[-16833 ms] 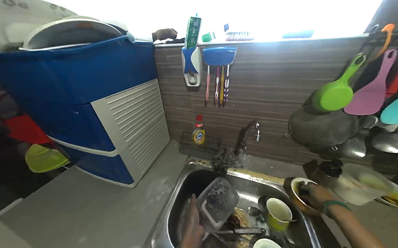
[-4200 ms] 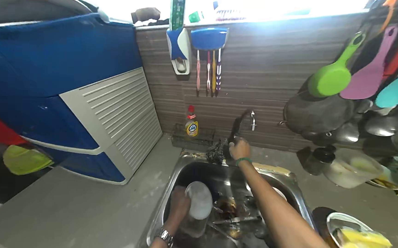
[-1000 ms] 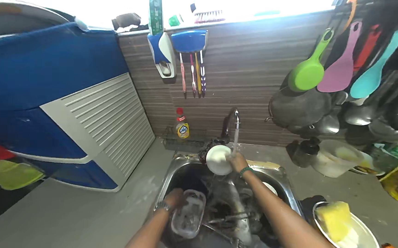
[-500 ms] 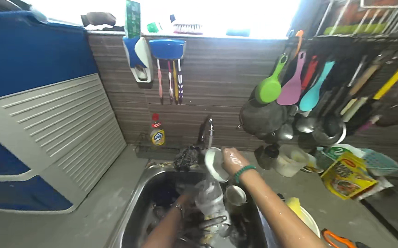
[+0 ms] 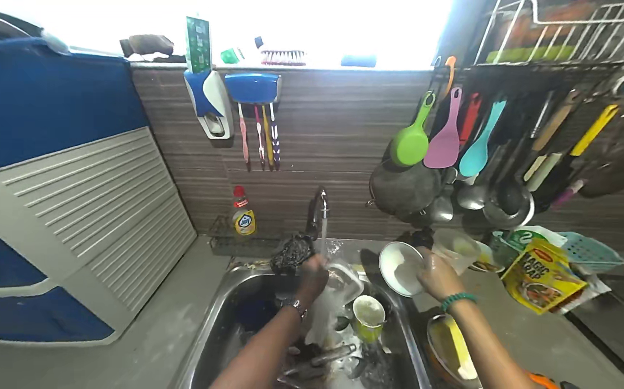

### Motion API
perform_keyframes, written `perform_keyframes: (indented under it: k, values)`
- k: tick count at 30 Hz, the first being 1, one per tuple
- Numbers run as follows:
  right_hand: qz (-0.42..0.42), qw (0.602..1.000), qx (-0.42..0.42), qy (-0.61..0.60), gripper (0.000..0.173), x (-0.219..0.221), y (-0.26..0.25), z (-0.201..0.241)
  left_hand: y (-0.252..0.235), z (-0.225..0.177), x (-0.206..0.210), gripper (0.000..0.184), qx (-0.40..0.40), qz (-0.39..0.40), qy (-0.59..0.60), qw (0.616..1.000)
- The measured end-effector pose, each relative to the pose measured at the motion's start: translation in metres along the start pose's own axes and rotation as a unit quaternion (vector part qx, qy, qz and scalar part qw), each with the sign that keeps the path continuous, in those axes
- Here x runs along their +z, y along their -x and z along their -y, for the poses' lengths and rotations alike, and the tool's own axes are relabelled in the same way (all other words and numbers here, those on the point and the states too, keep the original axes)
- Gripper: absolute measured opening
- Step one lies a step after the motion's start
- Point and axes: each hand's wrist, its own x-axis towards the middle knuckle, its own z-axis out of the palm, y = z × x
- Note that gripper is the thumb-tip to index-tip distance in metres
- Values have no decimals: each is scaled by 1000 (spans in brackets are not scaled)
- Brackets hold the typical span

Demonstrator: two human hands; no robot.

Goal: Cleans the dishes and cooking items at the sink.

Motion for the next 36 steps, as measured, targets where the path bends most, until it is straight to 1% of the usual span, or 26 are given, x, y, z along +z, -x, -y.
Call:
perform_keyframes:
  k: [2, 4, 6, 8, 11, 14, 15, 17, 19, 21, 22, 24, 26, 28, 29, 30, 31, 32, 33, 34, 35, 36]
  values:
    - [0, 1000, -9, 25, 39, 9, -4, 12, 5, -1, -5, 28, 26, -30, -19, 999]
    - [18, 999, -15, 47, 40, 19, -8, 25, 10, 0, -10, 22, 50, -70, -27, 996]
    - [33, 997, -28, 60, 42, 30, -10, 38, 13, 3, -16, 26, 55, -114, -2, 992]
    - [42, 996, -39, 72, 43, 40, -10, 52, 15, 2, -24, 27, 23, -141, 17, 990]
    - [68, 992, -52, 97, 43, 51, -9, 77, 16, 2, -35, 22, -67, -165, 39, 983]
    - [90, 983, -80, 139, 45, 64, -10, 104, 16, 14, -41, 19, -112, -204, 56, 971]
    - [92, 978, -93, 162, 46, 68, -10, 114, 18, 18, -45, 19, -126, -206, 62, 968]
    - [94, 968, -125, 197, 45, 76, -9, 134, 21, 30, -53, 25, -173, -189, 72, 964]
    - [100, 960, -151, 212, 39, 83, -9, 151, 22, 52, -56, 35, -230, -163, 123, 952]
    - [111, 955, -172, 215, 34, 89, -12, 165, 30, 75, -53, 45, -273, -141, 217, 927]
    - [113, 952, -182, 219, 35, 92, -15, 170, 37, 82, -51, 48, -288, -134, 267, 910]
    - [117, 949, -192, 219, 36, 99, -19, 176, 53, 90, -49, 49, -321, -104, 338, 878]
    - [128, 951, -183, 216, 41, 106, -23, 179, 65, 98, -44, 49, -350, -74, 377, 854]
    - [151, 955, -157, 201, 54, 111, -27, 178, 75, 105, -37, 52, -370, -52, 398, 838]
    - [162, 961, -140, 178, 60, 114, -32, 174, 80, 107, -34, 54, -378, -44, 401, 833]
    - [172, 967, -122, 144, 61, 115, -35, 170, 84, 108, -31, 56, -391, -35, 397, 829]
    - [176, 974, -102, 99, 57, 115, -37, 164, 87, 109, -26, 57, -404, -23, 388, 828]
    - [172, 980, -84, 46, 49, 116, -39, 158, 89, 112, -20, 59, -411, -10, 380, 829]
    - [171, 983, -70, 9, 44, 117, -40, 152, 91, 113, -13, 60, -414, 6, 364, 834]
    - [175, 982, -66, -6, 43, 117, -41, 148, 90, 114, -6, 60, -410, 23, 331, 850]
    - [182, 981, -71, 0, 43, 116, -39, 145, 87, 114, 1, 58, -393, 36, 268, 879]
    - [190, 978, -82, 20, 44, 112, -34, 144, 81, 109, 6, 57, -361, 38, 177, 915]
